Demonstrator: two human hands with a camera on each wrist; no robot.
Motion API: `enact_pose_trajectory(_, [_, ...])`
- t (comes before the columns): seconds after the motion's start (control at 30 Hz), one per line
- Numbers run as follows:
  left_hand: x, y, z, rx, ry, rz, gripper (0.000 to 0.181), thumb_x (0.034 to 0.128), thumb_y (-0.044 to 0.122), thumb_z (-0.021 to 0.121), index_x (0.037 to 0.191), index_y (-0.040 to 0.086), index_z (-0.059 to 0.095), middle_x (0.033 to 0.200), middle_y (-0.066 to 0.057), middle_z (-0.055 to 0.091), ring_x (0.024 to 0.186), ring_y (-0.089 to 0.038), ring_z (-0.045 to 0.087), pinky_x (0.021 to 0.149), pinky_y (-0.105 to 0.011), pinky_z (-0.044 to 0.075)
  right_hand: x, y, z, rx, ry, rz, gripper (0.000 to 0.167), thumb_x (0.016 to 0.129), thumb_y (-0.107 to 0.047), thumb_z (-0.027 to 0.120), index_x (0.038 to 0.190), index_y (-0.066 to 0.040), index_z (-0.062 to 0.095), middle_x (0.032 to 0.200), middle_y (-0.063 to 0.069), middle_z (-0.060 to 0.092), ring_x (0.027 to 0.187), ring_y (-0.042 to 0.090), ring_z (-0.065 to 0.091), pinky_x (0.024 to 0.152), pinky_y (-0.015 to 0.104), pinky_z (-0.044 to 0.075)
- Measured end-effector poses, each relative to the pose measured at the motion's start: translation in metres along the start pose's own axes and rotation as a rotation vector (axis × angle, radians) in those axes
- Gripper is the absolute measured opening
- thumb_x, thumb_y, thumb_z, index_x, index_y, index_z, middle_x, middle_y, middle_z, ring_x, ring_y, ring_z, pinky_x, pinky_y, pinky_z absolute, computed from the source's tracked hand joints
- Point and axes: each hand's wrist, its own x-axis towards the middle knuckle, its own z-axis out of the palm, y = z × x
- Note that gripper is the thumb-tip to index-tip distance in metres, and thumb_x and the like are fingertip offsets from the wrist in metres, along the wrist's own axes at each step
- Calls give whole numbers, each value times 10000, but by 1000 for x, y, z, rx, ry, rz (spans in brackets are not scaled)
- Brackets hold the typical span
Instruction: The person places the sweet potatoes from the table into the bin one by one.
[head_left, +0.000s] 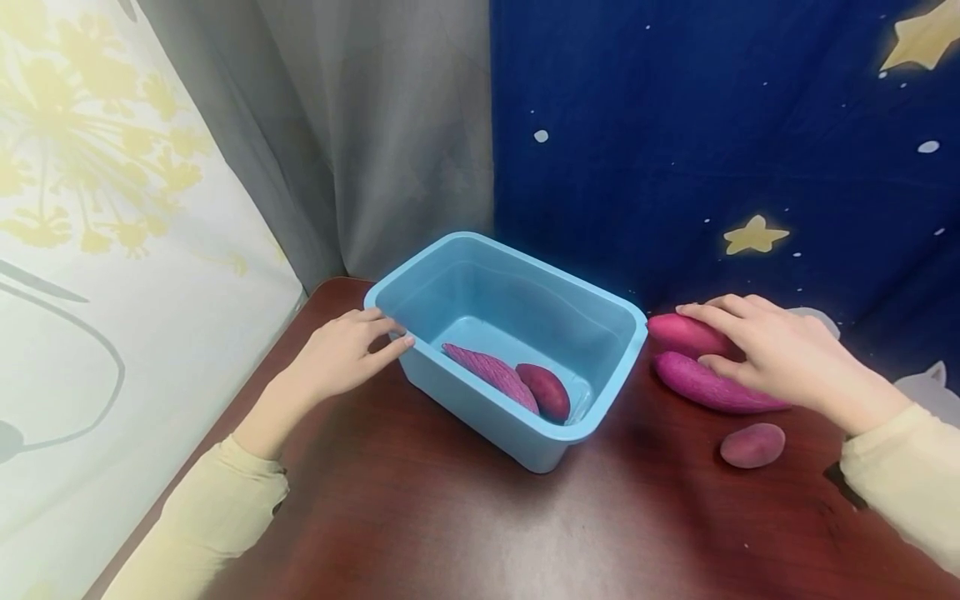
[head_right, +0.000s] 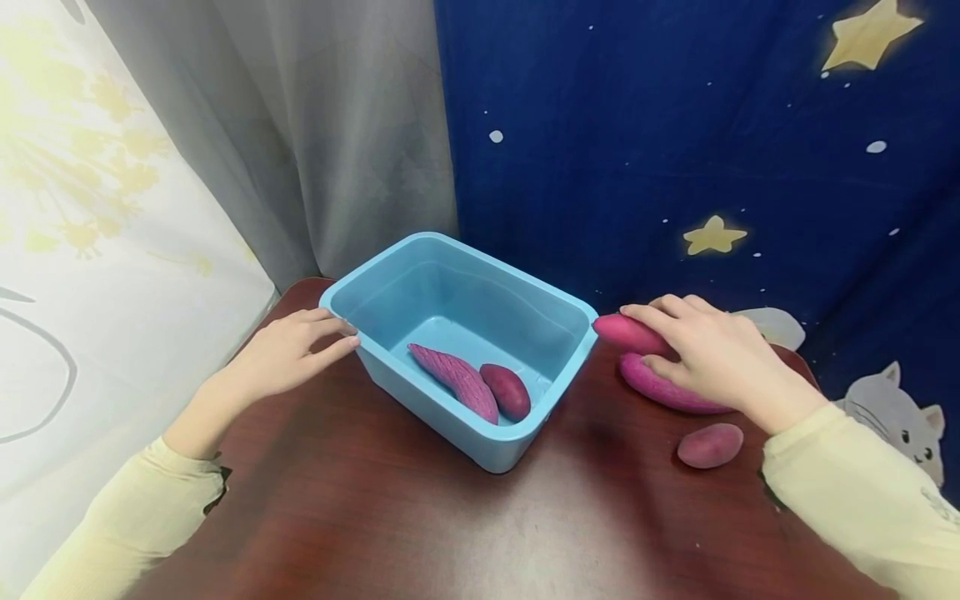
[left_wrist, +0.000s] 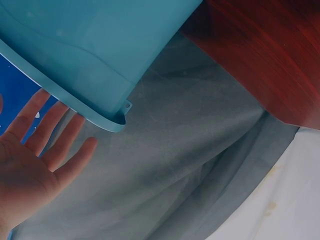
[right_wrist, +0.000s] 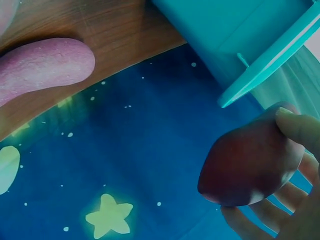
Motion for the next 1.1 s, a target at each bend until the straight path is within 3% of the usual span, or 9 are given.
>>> enact_pose_trajectory(0.13, [0, 0, 0, 6, 2, -2, 374, 855, 412, 527, 1022, 99, 646, 980, -67, 596, 935, -271, 525, 693, -456, 448, 6, -2, -5, -13, -29, 31, 581, 667, -262, 728, 1207, -209, 523, 1021, 16, 545, 865, 196, 509, 480, 355, 421])
enact_pose_trajectory(0.27, [1, 1, -1, 8, 0, -3, 383, 856, 423, 518, 1021, 101, 646, 979, -68, 596, 933, -268, 525, 690, -453, 450, 11, -4, -8, 14, -51, 46, 586, 688, -259, 723, 1229, -218, 503, 1045, 21, 536, 890, 200, 497, 527, 393, 451])
enact_pose_trajectory(0.4, [1, 1, 0, 5, 3, -1, 382, 858, 419, 519, 1019, 98, 647, 978, -73, 597, 929, -270, 526, 695, -456, 447, 16, -7, -9, 45, -37, 29, 582, 699, -247, 718, 1235, -210, 496, 1057, 25, 529, 901, 197, 489, 586, 416, 465])
enact_pose_trajectory(1.1, [2, 1, 3, 7, 16, 5, 355, 852, 393, 538, 1011, 97, 651, 973, -71, 598, 926, -271, 526, 696, -458, 445, 43, -23, -14, 35, 6, -32, 578, 724, -267, 693, 1261, -218, 482, 1095, 23, 517, 925, 196, 486, 604, 399, 461])
